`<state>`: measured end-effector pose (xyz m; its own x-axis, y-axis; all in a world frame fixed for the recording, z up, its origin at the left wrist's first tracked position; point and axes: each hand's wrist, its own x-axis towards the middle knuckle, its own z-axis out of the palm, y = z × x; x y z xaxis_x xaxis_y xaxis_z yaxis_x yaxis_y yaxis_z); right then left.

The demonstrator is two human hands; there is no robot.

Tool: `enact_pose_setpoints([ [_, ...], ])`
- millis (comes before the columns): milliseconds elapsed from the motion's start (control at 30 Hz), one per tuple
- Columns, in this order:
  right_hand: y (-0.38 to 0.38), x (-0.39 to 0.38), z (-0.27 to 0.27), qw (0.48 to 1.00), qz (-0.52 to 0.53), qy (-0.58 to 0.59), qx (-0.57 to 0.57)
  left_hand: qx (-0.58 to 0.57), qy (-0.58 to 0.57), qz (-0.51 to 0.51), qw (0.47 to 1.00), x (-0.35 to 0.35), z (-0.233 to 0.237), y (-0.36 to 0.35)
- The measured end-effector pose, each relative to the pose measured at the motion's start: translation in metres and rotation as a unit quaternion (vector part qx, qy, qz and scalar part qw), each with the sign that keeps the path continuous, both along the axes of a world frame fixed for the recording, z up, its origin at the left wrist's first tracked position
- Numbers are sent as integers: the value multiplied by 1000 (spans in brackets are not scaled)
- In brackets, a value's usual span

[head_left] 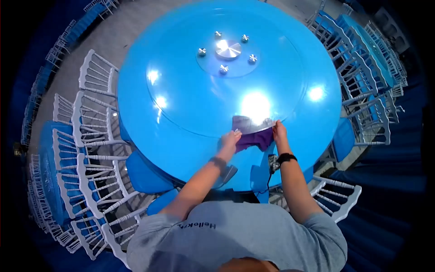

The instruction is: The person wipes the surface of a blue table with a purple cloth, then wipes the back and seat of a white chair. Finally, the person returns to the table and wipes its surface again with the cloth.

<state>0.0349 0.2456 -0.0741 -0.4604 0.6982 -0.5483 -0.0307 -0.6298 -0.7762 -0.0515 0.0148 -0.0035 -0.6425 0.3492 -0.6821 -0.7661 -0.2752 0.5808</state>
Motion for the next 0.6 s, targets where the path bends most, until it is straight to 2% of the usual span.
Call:
enact_pose_setpoints([
  [33,4,9,7,996,89,2,-5,1,-7,-4,1000,4,-4,7],
  [67,-3,16,9,996,85,-3,-3,10,-15,-6,1000,7,-8,14],
  [133,-47,12,59,984,121,-90,97,25,-23,-12,999,11,-26,21],
  [200,-71,30,32,943,225,-117,217,0,61,-104,993,17,-42,21],
  [267,-106,45,24,898,283,-174,290,11,61,-104,993,15,-31,17],
  [333,-142,58,35,840,320,-215,381,-37,109,-310,944,2,-28,2],
  [367,-157,64,43,854,346,-204,331,-44,147,-413,898,-8,-37,-7],
  [400,-171,72,52,846,376,-161,343,-44,144,-416,897,-10,-36,-20],
  [433,-179,84,33,840,423,-130,314,-157,338,-505,779,-12,-25,-34],
  [467,-184,93,15,831,468,-98,285,-257,509,-558,603,-14,-14,-47],
  [500,-189,99,15,833,467,-96,280,-277,516,-538,606,-10,13,-63],
  [533,-195,103,19,813,505,-80,279,-280,514,-541,604,-9,22,-76],
  [567,-201,104,24,791,541,-62,278,-217,632,-473,575,-10,27,-87],
  [600,-207,100,39,793,540,-58,276,-148,734,-394,532,-13,30,-98],
])
